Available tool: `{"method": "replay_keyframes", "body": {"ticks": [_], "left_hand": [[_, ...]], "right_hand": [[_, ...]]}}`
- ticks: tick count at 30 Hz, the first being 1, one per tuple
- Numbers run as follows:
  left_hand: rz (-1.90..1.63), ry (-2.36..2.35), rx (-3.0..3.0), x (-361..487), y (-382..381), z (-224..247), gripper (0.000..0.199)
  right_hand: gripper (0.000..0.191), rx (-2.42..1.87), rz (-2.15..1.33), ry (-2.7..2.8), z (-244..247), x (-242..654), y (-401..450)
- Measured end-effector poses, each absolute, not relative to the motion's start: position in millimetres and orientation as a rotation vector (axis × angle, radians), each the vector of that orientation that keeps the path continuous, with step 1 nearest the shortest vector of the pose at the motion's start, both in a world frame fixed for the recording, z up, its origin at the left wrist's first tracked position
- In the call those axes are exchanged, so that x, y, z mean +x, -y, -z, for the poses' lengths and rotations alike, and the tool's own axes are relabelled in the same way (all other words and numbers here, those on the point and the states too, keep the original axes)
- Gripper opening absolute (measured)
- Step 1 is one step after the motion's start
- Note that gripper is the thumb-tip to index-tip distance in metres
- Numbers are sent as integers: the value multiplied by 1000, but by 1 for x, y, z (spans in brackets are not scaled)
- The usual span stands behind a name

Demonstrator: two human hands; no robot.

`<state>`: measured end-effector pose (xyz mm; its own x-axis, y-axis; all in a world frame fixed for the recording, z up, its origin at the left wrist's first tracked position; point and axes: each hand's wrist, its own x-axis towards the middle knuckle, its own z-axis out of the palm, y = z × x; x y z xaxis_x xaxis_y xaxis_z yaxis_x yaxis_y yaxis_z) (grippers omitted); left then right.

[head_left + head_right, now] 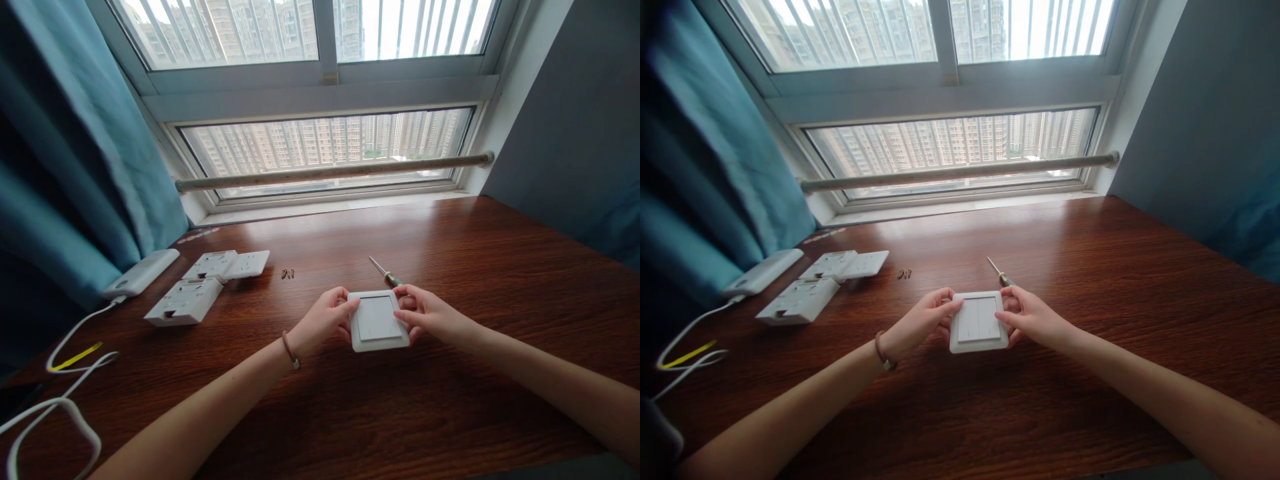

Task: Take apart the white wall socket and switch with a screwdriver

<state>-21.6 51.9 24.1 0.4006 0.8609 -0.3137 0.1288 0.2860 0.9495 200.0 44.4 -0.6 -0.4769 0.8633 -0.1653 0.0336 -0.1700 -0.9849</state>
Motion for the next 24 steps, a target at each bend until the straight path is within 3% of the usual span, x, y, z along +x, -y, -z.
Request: {"method": "replay_keyframes", "body": {"ticks": [4, 24], "left_hand": [[-616, -1015, 1235, -21, -50, -26, 33], [-529, -941, 1300, -18, -45, -25, 31]], "right_hand": [[33, -1039, -1754, 1370, -1, 199, -42], [29, -1064, -1813, 1371, -3, 192, -32]]}}
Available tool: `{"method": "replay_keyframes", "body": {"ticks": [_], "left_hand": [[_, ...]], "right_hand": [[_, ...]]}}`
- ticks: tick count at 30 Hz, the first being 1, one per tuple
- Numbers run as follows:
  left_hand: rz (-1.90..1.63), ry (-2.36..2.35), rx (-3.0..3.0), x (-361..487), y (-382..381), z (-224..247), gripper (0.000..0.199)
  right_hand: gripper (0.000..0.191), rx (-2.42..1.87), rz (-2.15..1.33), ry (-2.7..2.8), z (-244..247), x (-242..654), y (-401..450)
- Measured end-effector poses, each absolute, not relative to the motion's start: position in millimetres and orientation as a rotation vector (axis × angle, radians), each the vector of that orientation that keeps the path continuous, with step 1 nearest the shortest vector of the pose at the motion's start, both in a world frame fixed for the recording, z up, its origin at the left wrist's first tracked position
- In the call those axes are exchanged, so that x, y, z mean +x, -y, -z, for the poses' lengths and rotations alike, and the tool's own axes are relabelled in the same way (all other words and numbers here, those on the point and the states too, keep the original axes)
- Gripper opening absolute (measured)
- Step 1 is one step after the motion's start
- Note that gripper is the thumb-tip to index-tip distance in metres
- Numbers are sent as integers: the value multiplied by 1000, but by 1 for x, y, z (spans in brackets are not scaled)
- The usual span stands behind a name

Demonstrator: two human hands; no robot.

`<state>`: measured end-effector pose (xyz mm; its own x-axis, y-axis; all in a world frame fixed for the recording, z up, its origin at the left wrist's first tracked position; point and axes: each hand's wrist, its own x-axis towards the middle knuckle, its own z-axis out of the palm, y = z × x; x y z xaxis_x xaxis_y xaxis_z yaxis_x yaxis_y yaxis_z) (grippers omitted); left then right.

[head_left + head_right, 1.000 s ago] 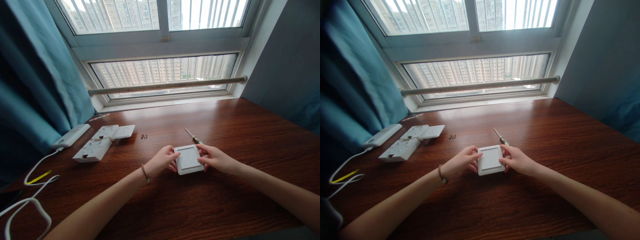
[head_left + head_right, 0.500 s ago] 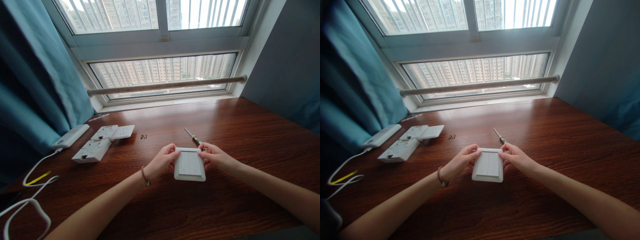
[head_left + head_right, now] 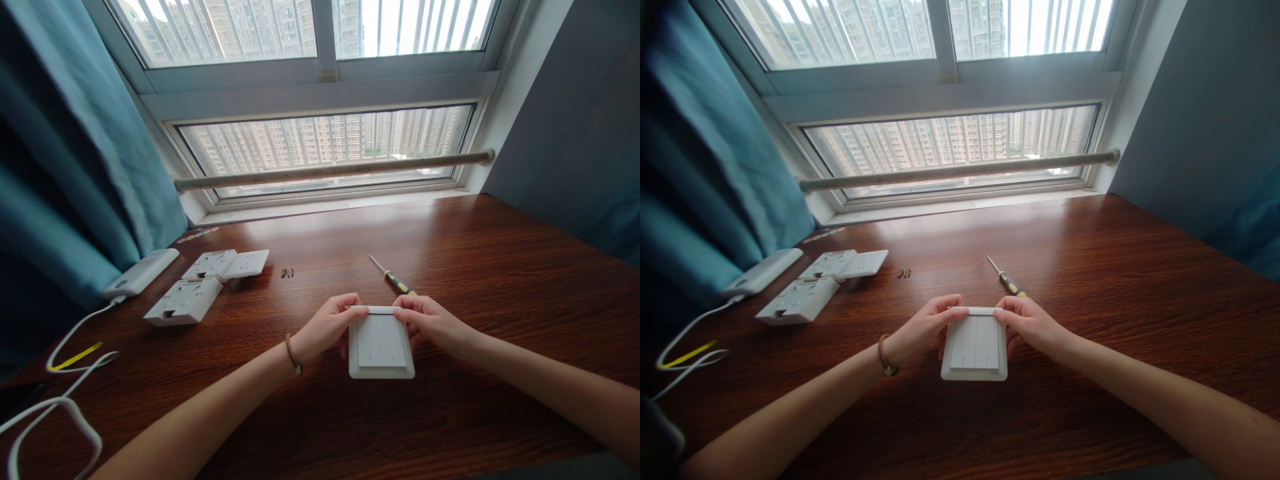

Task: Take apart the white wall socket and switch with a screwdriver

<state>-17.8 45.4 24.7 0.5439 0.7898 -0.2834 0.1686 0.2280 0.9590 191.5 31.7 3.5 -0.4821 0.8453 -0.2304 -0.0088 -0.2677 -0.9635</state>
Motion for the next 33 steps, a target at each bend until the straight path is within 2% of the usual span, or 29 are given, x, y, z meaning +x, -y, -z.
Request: {"method": "replay_keyframes", "body": {"ticks": [9, 23, 33], "left_hand": [[-562, -926, 1216, -17, -46, -17, 29], [-687, -804, 1095, -18, -50, -11, 27], [-711, -830, 1098, -19, -48, -12, 23]], "right_hand": [[31, -1057, -1787, 1354, -2, 190, -30], [21, -945, -1737, 1051, 1, 193, -41], [21, -959, -1801, 1136, 3, 195, -41]]}}
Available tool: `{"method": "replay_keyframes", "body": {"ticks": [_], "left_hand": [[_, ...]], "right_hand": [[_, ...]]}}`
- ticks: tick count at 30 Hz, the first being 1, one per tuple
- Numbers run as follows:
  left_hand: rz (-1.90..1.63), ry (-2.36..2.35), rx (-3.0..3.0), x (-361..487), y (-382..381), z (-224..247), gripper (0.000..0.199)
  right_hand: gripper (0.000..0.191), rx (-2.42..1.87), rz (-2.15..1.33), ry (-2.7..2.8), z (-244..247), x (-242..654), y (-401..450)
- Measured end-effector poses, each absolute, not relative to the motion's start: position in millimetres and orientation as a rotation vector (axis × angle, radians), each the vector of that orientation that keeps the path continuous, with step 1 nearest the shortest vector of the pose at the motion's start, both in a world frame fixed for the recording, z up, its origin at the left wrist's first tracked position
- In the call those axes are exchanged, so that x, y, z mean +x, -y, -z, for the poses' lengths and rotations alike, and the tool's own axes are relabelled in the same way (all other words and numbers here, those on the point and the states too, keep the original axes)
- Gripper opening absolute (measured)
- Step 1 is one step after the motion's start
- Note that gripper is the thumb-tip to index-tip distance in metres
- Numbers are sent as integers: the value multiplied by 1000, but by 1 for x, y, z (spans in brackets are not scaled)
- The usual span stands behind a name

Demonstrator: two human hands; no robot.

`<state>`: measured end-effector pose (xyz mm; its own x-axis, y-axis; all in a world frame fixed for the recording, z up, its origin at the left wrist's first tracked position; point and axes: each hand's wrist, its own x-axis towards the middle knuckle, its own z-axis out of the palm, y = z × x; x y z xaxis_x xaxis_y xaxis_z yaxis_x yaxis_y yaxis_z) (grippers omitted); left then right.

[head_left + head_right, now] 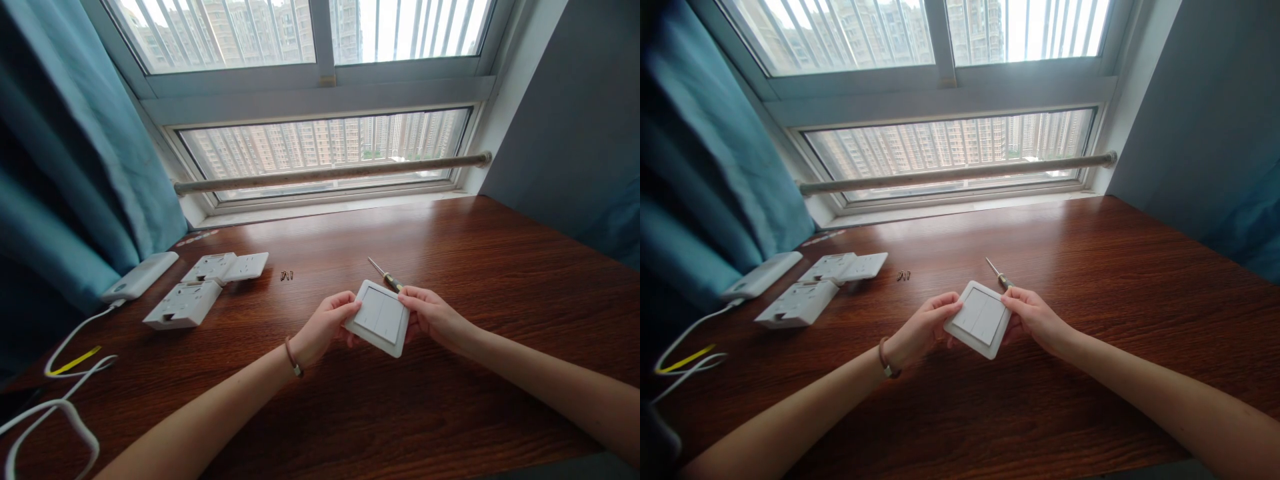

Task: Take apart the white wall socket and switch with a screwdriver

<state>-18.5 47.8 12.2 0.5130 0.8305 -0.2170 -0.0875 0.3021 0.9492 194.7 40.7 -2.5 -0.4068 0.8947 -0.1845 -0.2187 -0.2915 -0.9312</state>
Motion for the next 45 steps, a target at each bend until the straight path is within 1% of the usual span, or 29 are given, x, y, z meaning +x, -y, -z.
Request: {"method": "replay_keyframes", "body": {"ticks": [8, 14, 20, 28, 32, 38, 45], "left_hand": [[-746, -828, 1072, -17, -48, -16, 30], [-871, -785, 993, -14, -44, -21, 24], [-844, -736, 928, -10, -38, -20, 35], [-864, -727, 899, -14, -43, -16, 31], [-895, -764, 907, -13, -44, -20, 33], [-848, -820, 982, -10, -41, -23, 37], [-896, -787, 883, -14, -30, -21, 31]], "right_hand": [[19, -919, -1809, 1079, 1, 194, -39], [20, -878, -1706, 1071, -4, 192, -38], [21, -835, -1729, 1092, -9, 189, -34], [24, -820, -1745, 1163, -6, 191, -35], [26, -843, -1756, 1171, -5, 191, -37], [35, -947, -1770, 1111, -4, 193, -37], [48, -995, -1849, 1275, -6, 189, -30]]}}
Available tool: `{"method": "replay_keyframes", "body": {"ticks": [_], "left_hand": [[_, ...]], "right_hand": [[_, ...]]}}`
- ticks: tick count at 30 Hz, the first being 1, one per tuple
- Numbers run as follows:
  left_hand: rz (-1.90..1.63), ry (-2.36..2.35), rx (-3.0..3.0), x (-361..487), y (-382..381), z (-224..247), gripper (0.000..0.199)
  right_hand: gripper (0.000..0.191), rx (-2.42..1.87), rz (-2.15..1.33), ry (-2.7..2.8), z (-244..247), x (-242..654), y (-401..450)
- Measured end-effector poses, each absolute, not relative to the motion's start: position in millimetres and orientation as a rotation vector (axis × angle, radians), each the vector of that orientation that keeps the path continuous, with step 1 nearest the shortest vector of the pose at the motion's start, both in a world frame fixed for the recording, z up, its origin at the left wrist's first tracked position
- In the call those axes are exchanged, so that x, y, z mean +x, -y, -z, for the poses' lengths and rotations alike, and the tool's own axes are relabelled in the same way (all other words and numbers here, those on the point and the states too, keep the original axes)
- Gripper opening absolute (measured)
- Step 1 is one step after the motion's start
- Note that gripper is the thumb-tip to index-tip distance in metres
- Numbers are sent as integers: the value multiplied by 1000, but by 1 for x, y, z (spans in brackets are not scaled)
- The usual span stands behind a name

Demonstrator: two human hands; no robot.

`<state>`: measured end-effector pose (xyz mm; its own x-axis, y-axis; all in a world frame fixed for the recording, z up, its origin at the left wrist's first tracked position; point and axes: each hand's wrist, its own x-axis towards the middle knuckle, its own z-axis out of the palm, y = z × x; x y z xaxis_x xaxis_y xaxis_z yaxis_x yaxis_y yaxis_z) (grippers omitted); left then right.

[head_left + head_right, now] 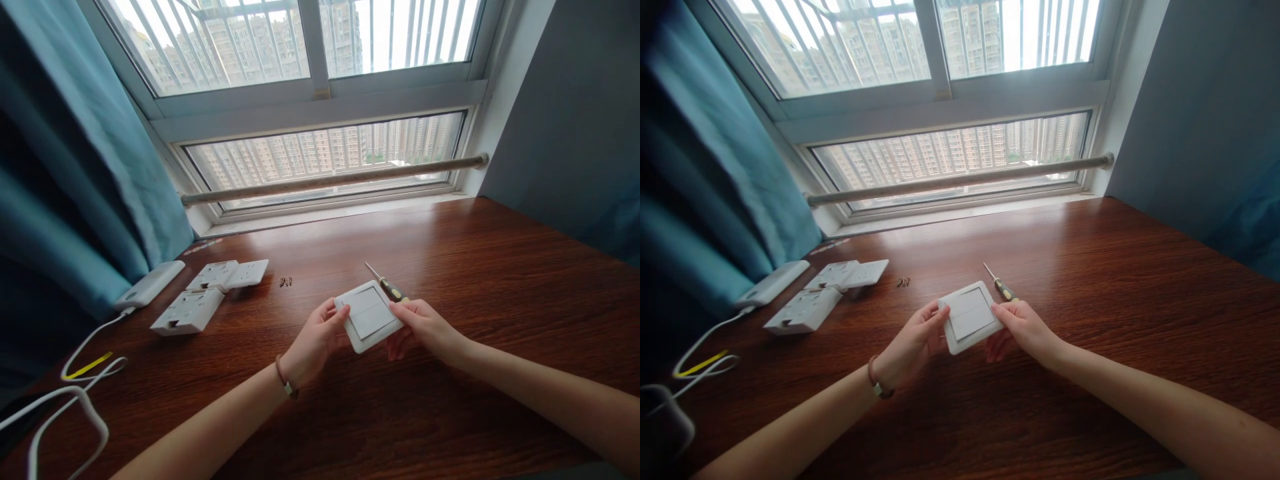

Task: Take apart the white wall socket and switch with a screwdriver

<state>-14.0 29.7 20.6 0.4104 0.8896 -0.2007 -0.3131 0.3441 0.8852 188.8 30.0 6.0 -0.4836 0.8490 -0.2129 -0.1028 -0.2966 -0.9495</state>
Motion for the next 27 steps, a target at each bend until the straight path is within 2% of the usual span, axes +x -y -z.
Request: {"method": "replay_keyframes", "body": {"ticks": [5, 14, 27], "left_hand": [[-904, -831, 796, -21, -12, -23, 36], [-849, -829, 767, -16, 3, -21, 34], [-804, -945, 871, -27, 5, -28, 36]], "right_hand": [[45, -1037, -1790, 1441, -1, 182, -23], [35, -1026, -1634, 1343, -9, 182, -23], [34, -943, -1825, 1176, 1, 182, -24]]}}
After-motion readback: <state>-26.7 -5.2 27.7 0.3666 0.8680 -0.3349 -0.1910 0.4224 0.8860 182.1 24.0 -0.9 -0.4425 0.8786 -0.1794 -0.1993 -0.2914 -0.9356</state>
